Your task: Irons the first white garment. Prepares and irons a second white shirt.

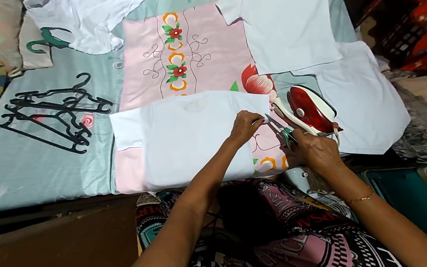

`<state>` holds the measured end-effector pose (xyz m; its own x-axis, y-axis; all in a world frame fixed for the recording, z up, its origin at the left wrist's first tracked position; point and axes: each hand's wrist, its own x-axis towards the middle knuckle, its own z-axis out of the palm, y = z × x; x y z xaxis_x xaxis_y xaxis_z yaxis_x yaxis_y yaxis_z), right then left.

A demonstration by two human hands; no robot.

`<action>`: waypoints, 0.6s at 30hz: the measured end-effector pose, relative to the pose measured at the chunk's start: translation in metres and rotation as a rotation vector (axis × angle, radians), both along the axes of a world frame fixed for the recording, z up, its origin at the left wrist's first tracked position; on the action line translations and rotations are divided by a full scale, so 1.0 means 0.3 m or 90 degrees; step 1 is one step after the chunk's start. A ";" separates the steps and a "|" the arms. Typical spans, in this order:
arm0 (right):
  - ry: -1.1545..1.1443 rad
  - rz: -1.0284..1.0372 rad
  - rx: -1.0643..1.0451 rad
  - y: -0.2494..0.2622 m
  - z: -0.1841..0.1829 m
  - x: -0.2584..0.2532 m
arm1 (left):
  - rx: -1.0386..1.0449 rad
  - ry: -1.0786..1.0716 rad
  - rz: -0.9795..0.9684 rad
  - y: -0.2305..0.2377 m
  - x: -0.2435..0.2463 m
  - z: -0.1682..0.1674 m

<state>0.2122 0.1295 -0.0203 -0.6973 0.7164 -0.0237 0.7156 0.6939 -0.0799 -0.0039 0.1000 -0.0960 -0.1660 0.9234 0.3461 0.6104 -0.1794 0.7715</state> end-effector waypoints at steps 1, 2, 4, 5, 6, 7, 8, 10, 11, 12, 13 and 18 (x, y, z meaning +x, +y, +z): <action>0.016 -0.007 -0.010 0.004 -0.002 0.005 | -0.006 -0.001 -0.003 -0.001 -0.001 0.003; 0.036 -0.021 -0.028 0.010 -0.002 0.010 | -0.010 -0.004 -0.003 -0.001 -0.001 0.003; 0.041 -0.072 -0.101 0.027 0.014 0.021 | -0.009 -0.005 -0.002 0.001 -0.002 -0.003; 0.027 -0.100 -0.138 0.036 0.026 0.026 | -0.008 -0.004 -0.002 0.002 -0.002 -0.005; 0.014 -0.120 -0.160 0.039 0.037 0.028 | -0.008 -0.004 -0.002 0.002 -0.002 -0.005; -0.001 -0.132 -0.173 0.041 0.044 0.028 | -0.008 -0.005 -0.002 0.002 -0.002 -0.005; -0.015 -0.136 -0.184 0.040 0.048 0.027 | -0.008 -0.004 -0.002 0.001 -0.002 -0.005; -0.029 -0.125 -0.182 0.036 0.041 0.024 | -0.002 -0.005 -0.002 0.001 -0.001 -0.004; -0.027 -0.112 -0.169 0.035 0.034 0.024 | 0.003 -0.004 -0.001 0.002 -0.001 -0.004; -0.031 -0.104 -0.159 0.033 0.030 0.022 | 0.006 -0.001 -0.001 0.002 -0.001 -0.006; -0.040 -0.099 -0.152 0.031 0.030 0.018 | 0.007 0.002 0.000 0.001 -0.001 -0.007; -0.066 -0.084 -0.134 0.027 0.036 -0.004 | 0.013 -0.006 0.002 0.002 -0.001 -0.013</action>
<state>0.2111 0.1377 -0.0095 -0.5842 0.7726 -0.2484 0.8107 0.5697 -0.1347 -0.0041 0.1008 -0.0998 -0.1718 0.9158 0.3630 0.6042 -0.1931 0.7731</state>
